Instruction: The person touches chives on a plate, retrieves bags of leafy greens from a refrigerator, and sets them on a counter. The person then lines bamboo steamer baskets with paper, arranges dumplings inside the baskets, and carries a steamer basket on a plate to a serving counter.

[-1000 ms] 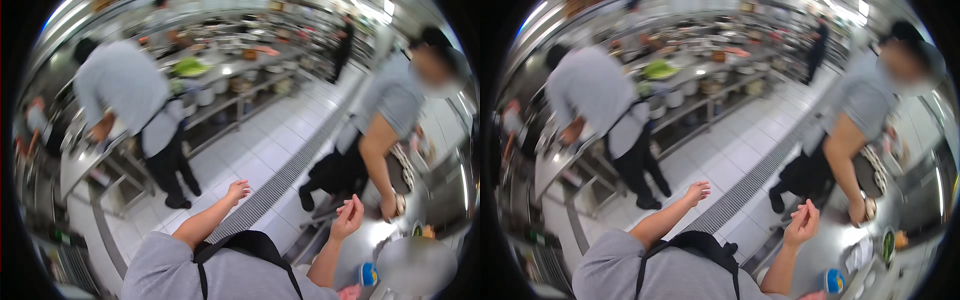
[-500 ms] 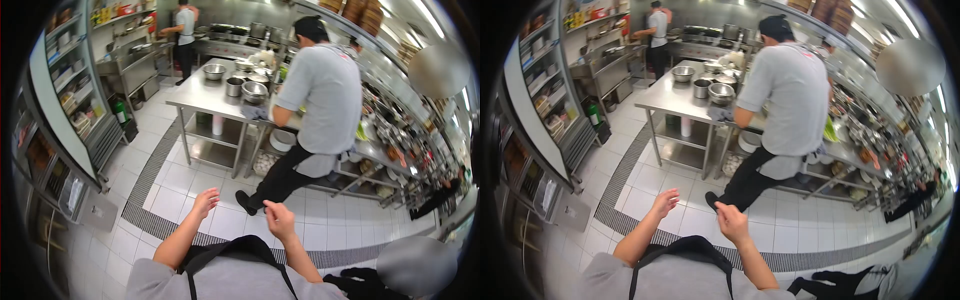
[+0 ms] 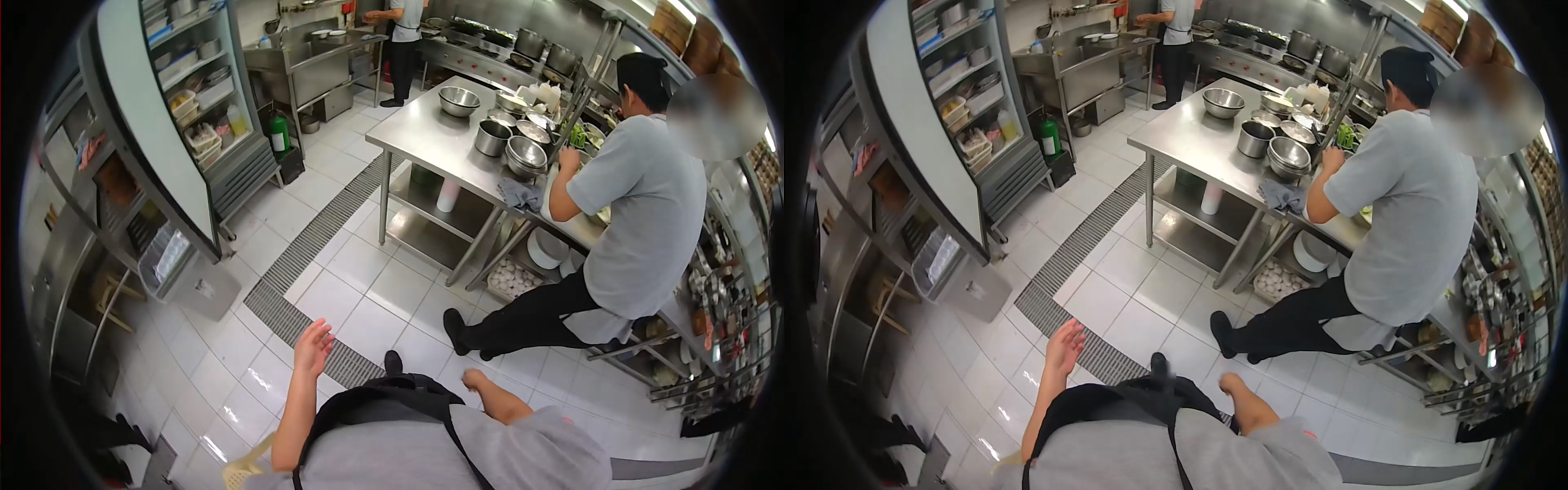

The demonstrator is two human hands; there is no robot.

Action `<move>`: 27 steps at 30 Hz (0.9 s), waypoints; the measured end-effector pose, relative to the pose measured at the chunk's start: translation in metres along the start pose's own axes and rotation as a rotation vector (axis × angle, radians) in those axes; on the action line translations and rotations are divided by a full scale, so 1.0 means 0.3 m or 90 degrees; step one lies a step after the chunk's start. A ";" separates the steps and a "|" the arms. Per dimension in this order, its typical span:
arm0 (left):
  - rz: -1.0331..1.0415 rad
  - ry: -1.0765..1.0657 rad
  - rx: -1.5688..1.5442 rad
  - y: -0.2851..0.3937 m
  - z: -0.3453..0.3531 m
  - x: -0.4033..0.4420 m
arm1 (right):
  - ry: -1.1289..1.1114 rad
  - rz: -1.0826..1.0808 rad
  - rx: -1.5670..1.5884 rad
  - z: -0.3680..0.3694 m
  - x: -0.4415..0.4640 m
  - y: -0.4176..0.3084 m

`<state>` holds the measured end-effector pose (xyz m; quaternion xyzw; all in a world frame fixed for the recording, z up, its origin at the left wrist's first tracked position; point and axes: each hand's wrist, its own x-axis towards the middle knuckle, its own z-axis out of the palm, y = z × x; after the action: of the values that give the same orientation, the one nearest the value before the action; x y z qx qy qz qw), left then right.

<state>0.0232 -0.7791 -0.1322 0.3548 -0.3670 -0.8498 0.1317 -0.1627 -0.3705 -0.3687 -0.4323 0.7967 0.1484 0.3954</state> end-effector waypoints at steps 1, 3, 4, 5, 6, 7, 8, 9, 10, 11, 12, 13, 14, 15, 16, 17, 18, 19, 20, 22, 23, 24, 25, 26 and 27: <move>0.027 0.025 -0.006 0.010 -0.030 0.020 | -0.018 0.131 0.227 0.049 0.008 0.010; 0.051 0.088 -0.057 -0.004 -0.120 0.086 | -0.027 0.267 0.474 0.044 -0.001 -0.001; 0.049 0.126 -0.104 -0.021 -0.174 0.137 | -0.006 0.259 0.495 0.014 -0.018 0.001; 0.047 0.149 -0.153 -0.029 -0.217 0.165 | 0.014 0.252 0.520 -0.015 -0.018 0.000; 0.036 0.173 -0.198 -0.039 -0.248 0.185 | 0.002 0.184 0.412 -0.060 0.014 0.015; 0.017 0.152 -0.177 -0.040 -0.260 0.193 | -0.013 0.122 0.309 -0.090 0.057 0.047; 0.013 0.150 -0.172 -0.034 -0.252 0.205 | 0.088 0.039 0.203 -0.118 0.073 0.072; 0.007 0.144 -0.166 -0.039 -0.217 0.234 | 0.246 0.072 0.251 -0.174 0.073 0.070; -0.014 0.110 -0.140 -0.054 -0.170 0.269 | 0.521 0.156 0.270 -0.187 0.099 0.051; -0.041 0.061 -0.112 -0.065 -0.128 0.296 | 0.555 0.135 0.383 -0.266 0.063 0.040; -0.064 0.015 -0.082 -0.065 -0.085 0.319 | 0.584 0.124 0.580 -0.361 -0.034 -0.014; -0.089 -0.025 -0.015 -0.074 -0.013 0.338 | 0.632 0.125 0.623 -0.413 -0.117 -0.064; -0.113 -0.052 0.065 -0.069 0.106 0.305 | 0.650 0.153 0.640 -0.399 -0.161 -0.111; -0.125 -0.102 0.114 -0.088 0.195 0.294 | 0.676 0.160 0.572 -0.372 -0.200 -0.147; -0.136 -0.151 0.158 -0.114 0.276 0.279 | 0.695 0.165 0.499 -0.336 -0.247 -0.174; -0.147 -0.169 0.167 -0.142 0.355 0.257 | 0.701 0.188 0.504 -0.288 -0.303 -0.202; -0.165 -0.233 0.210 -0.172 0.433 0.232 | 0.678 0.196 0.543 -0.239 -0.364 -0.230; -0.181 -0.294 0.252 -0.204 0.502 0.199 | 0.654 0.200 0.584 -0.189 -0.417 -0.248; -0.188 -0.304 0.258 -0.245 0.567 0.159 | 0.659 0.213 0.589 -0.129 -0.463 -0.259; -0.185 -0.433 0.348 -0.343 0.689 0.068 | 0.770 0.354 0.787 -0.012 -0.556 -0.263; -0.182 -0.497 0.395 -0.397 0.742 0.009 | 0.712 0.415 0.871 0.046 -0.595 -0.242; -0.179 -0.560 0.441 -0.454 0.794 -0.058 | 0.648 0.473 0.953 0.112 -0.639 -0.216; -0.179 -0.637 0.511 -0.501 0.850 -0.131 | 0.656 0.481 0.962 0.207 -0.670 -0.195; -0.178 -0.711 0.578 -0.549 0.906 -0.208 | 0.680 0.464 0.889 0.348 -0.668 -0.170; -0.180 -0.788 0.609 -0.605 0.954 -0.274 | 0.698 0.447 0.815 0.520 -0.647 -0.146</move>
<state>-0.1117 -0.4613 -0.0837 -0.1203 -0.6503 -0.6515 -0.3718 0.0119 -0.1948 -0.3172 0.1271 0.8887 -0.4366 0.0579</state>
